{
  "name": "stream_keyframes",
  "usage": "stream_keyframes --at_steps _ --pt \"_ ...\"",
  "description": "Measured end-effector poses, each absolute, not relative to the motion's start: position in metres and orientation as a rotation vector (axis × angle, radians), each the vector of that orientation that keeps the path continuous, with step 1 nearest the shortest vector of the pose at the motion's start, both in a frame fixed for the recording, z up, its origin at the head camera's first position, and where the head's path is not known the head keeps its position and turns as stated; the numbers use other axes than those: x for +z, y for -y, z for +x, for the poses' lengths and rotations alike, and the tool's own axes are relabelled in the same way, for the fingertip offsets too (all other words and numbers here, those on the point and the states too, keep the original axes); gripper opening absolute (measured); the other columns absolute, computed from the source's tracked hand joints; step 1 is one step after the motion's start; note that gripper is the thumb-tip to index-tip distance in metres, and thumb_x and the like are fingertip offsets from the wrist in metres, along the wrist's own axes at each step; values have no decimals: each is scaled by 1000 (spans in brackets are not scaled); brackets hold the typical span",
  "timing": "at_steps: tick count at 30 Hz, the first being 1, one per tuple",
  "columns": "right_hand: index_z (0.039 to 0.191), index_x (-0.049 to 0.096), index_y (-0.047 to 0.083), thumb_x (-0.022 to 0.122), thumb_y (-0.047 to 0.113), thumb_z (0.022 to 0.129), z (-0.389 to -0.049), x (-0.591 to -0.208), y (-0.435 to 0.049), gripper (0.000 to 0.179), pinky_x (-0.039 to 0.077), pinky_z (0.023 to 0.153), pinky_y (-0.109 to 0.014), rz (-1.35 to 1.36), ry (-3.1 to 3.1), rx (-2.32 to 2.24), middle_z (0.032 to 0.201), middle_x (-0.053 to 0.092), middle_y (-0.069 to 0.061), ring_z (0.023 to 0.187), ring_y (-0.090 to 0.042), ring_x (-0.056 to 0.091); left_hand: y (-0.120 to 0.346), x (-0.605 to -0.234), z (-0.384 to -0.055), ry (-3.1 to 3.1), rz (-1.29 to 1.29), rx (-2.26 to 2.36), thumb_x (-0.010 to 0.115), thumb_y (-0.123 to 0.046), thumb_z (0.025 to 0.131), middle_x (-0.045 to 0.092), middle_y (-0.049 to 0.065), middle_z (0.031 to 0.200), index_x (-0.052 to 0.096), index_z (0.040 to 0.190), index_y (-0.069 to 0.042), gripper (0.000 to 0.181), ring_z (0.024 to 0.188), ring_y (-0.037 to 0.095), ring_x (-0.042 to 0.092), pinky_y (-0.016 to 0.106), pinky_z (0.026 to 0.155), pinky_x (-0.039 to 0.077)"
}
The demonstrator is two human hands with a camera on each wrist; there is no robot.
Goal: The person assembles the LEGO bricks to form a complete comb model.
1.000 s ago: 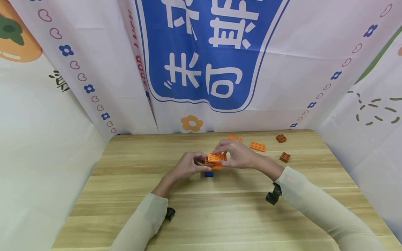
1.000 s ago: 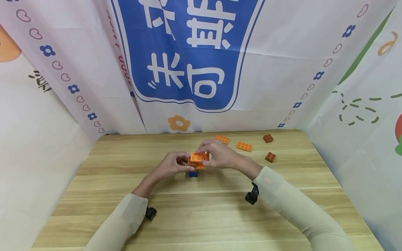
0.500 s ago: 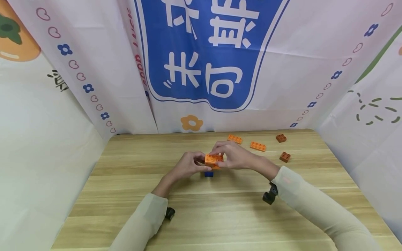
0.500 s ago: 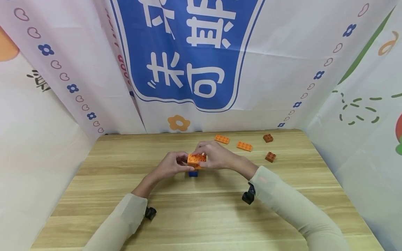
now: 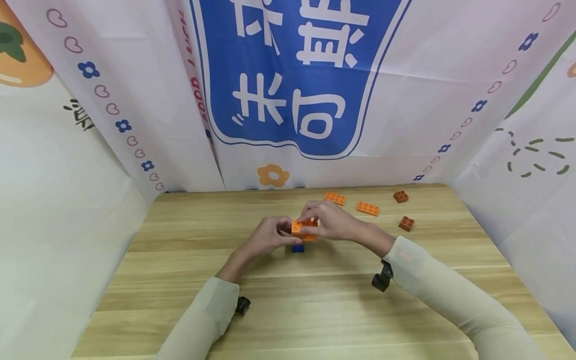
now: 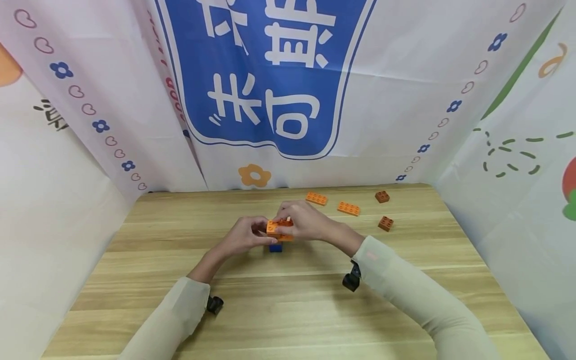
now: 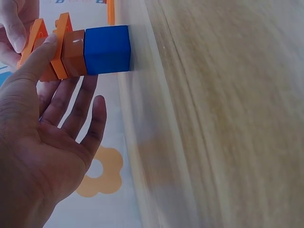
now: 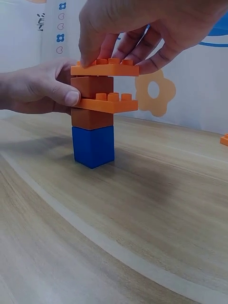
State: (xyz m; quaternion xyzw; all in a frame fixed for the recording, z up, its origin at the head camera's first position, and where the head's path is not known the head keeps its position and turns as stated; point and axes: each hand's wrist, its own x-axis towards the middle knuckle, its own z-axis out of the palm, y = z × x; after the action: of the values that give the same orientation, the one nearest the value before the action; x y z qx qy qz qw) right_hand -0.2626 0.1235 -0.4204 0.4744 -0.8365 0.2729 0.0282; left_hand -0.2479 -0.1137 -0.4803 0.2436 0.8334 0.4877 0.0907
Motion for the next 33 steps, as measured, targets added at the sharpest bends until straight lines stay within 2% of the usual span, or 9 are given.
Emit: stream_keyframes --at_steps 11,33 --pt "110 83 6 82 16 94 -265 -423 -122 19 58 82 -30 1452 2594 818 100 74 -2 90 -14 68 113 -478 -249 -2495 728 1408 88 -20 90 77 0 102 75 108 -9 25 91 14 72 28 82 61" --pt "112 82 6 84 18 93 -259 -428 -124 23 57 78 -29 1380 2614 905 102 74 -2 90 -14 65 113 -474 -250 -2498 763 1358 88 -21 90 77 0 100 75 109 -9 27 86 14 70 27 78 60"
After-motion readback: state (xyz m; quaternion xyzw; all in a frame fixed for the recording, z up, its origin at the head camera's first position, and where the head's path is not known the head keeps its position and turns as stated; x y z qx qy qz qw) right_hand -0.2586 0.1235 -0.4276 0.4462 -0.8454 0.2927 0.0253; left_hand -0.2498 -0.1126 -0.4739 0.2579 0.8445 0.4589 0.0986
